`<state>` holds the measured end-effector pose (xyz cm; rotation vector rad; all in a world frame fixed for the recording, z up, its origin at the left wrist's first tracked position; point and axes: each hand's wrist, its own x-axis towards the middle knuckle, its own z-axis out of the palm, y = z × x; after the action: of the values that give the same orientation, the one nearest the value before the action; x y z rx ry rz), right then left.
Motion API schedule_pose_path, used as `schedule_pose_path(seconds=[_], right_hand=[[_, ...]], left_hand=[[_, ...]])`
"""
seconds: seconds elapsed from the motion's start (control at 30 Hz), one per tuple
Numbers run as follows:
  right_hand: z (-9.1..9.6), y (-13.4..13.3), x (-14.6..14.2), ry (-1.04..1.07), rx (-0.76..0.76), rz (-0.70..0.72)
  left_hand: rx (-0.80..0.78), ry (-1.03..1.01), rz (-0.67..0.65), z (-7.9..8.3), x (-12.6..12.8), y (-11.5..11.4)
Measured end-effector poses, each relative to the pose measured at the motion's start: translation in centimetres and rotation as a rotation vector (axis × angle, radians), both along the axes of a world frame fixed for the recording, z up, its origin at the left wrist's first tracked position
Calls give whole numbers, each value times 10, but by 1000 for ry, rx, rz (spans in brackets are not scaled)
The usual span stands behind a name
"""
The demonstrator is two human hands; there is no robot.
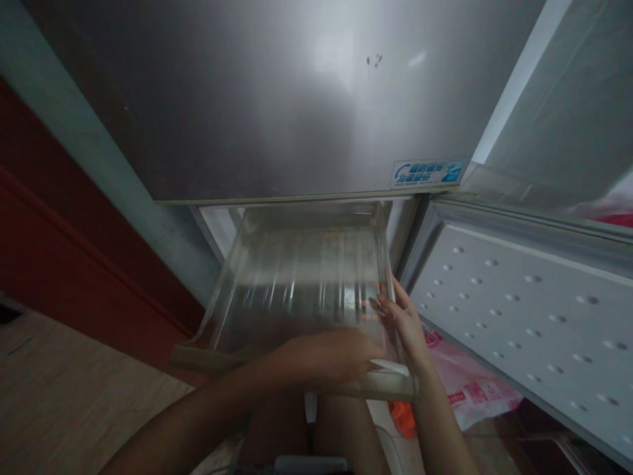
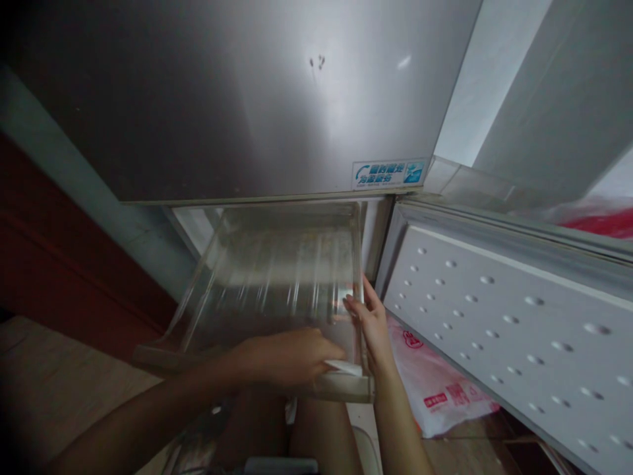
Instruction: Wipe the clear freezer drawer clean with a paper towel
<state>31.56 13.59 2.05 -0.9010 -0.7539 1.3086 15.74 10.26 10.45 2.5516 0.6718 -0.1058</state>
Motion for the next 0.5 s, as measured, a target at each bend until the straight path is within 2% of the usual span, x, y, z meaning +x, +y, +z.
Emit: schedule_pose_path(seconds=[0.1,0.27,0.37,0.5], right_hand=[[1,-2,0,-13,-12,2],[4,-1,5,-40,-12,28],[4,0,8,-48,-30,30],[5,0,9,-72,-50,19]], left_hand=[[-3,-48,6,10,-22,-2],[-68,-6,158,25,-57,-16],[-66,-26,229,26,-84,-26],[107,17,382,15,-135,-43]])
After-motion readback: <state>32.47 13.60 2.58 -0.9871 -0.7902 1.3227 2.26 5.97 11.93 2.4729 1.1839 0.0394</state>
